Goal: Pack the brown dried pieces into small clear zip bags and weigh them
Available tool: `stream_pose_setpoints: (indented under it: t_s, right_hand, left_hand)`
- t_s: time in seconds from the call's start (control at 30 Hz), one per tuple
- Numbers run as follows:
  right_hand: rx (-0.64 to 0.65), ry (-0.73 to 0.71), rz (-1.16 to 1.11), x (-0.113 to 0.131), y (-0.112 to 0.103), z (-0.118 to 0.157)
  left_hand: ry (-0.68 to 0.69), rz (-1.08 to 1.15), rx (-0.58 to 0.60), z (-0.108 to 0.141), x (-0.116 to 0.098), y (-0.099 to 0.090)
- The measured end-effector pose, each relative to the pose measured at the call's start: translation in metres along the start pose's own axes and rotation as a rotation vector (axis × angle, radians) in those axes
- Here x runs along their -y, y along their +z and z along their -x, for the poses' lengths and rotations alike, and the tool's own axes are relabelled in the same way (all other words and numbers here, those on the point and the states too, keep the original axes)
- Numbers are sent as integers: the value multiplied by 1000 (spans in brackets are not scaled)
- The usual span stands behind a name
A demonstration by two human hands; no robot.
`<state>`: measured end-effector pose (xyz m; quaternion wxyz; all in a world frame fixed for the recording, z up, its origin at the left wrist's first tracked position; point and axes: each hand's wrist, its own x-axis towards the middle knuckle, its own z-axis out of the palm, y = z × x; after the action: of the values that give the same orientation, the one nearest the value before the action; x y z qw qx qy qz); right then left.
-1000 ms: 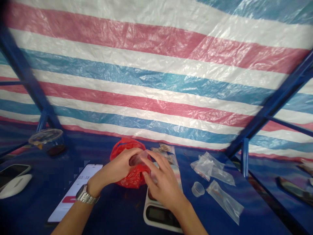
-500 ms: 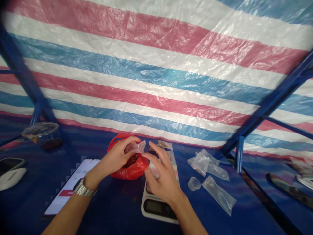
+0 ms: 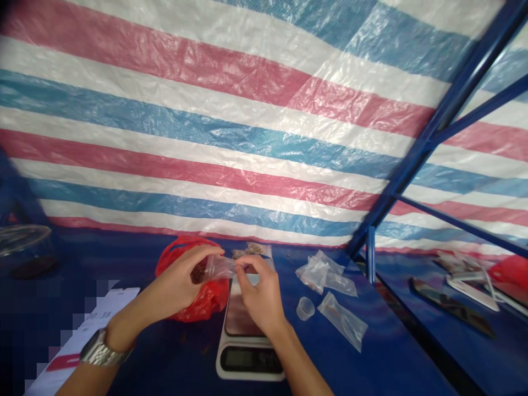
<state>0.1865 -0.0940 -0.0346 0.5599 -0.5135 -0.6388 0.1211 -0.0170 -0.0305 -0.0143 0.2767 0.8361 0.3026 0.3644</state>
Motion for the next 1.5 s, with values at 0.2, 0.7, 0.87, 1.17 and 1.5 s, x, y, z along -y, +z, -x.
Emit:
stream_pose_setpoints:
  t_s: [0.2,0.7,0.87,1.17,1.5]
  right_hand:
    - [-293,211,264,-42,-78,-21]
    - [-208,610,1030,-108,-158,12]
    - [-276,598,1015,-98,-163,7]
    - [-405,248,849,-81,-149,-14]
    - [-519,204,795,-52,-177,26]
  left_hand:
    - [-19,-115,-94,-1,13,-6]
    - [20,-192,-174,-7,23,-9]
    - [13,-201,-162,-7,19,-7]
    - [18,-203,-126,-7,18,-7]
    - [56,-176,-212,-7,19,-10]
